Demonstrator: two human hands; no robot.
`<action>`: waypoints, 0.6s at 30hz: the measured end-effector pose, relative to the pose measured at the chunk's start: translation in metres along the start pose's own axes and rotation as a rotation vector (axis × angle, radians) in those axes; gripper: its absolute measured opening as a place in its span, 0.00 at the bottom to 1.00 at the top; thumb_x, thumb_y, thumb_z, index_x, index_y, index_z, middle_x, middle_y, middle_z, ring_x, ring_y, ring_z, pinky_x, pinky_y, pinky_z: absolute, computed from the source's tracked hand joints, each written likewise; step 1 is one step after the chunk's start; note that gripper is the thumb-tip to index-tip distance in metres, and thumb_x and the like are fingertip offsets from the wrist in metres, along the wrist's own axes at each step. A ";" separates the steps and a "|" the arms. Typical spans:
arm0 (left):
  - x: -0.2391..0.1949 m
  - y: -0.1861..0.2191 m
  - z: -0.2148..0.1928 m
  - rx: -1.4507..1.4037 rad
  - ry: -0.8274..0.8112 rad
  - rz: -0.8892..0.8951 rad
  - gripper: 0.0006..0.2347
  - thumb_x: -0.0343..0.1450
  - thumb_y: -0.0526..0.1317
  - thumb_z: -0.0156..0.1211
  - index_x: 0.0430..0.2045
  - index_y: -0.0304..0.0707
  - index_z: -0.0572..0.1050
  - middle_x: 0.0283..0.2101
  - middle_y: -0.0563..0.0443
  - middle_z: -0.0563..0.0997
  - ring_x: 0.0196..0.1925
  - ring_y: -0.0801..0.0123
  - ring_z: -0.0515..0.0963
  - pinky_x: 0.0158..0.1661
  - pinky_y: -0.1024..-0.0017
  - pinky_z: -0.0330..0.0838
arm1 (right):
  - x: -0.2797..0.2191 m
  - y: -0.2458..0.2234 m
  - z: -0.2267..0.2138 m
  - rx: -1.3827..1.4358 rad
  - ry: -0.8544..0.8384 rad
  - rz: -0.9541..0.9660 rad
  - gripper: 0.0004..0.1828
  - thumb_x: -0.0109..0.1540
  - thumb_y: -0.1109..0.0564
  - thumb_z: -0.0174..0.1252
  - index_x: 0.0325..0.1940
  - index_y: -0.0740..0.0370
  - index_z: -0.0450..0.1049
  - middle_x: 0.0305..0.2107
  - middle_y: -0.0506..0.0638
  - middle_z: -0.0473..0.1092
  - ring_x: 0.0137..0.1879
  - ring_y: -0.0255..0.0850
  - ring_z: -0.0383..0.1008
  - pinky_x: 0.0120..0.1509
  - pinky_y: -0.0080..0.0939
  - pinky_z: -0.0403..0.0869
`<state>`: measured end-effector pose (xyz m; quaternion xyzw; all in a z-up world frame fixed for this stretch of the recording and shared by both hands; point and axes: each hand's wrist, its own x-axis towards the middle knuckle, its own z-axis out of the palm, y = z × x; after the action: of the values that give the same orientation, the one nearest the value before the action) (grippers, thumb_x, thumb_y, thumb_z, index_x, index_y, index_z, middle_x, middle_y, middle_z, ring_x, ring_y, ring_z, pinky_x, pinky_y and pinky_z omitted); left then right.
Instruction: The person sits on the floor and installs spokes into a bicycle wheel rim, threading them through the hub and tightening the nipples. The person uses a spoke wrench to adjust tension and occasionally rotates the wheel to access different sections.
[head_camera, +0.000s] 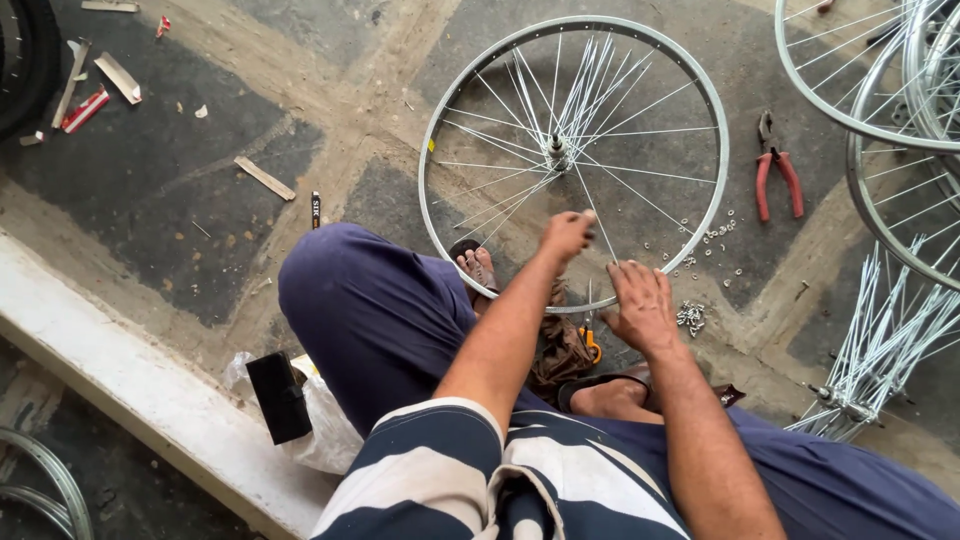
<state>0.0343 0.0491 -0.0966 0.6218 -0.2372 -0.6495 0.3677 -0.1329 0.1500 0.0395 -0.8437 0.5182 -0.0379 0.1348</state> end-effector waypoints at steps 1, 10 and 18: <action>0.004 0.000 -0.012 -0.077 0.042 -0.033 0.19 0.73 0.50 0.62 0.44 0.29 0.79 0.35 0.45 0.84 0.33 0.65 0.79 0.31 0.71 0.71 | 0.001 0.001 0.003 -0.087 -0.037 -0.030 0.46 0.44 0.52 0.70 0.67 0.61 0.67 0.62 0.58 0.67 0.68 0.55 0.69 0.73 0.61 0.55; 0.028 0.041 -0.055 -0.651 0.359 -0.028 0.20 0.74 0.51 0.59 0.56 0.42 0.72 0.50 0.52 0.80 0.34 0.73 0.79 0.30 0.78 0.71 | 0.007 0.002 0.015 0.109 -0.166 0.057 0.36 0.49 0.58 0.69 0.62 0.58 0.70 0.55 0.53 0.72 0.57 0.53 0.74 0.64 0.51 0.71; 0.083 0.052 -0.050 -0.953 0.186 0.002 0.10 0.76 0.43 0.56 0.49 0.46 0.74 0.37 0.57 0.75 0.24 0.73 0.74 0.24 0.73 0.67 | 0.025 -0.009 0.007 0.213 -0.206 0.050 0.34 0.47 0.57 0.69 0.58 0.58 0.73 0.51 0.53 0.74 0.53 0.54 0.75 0.59 0.52 0.73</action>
<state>0.0969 -0.0399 -0.1148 0.4392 0.1198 -0.6272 0.6320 -0.1125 0.1329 0.0335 -0.8108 0.5157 -0.0025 0.2768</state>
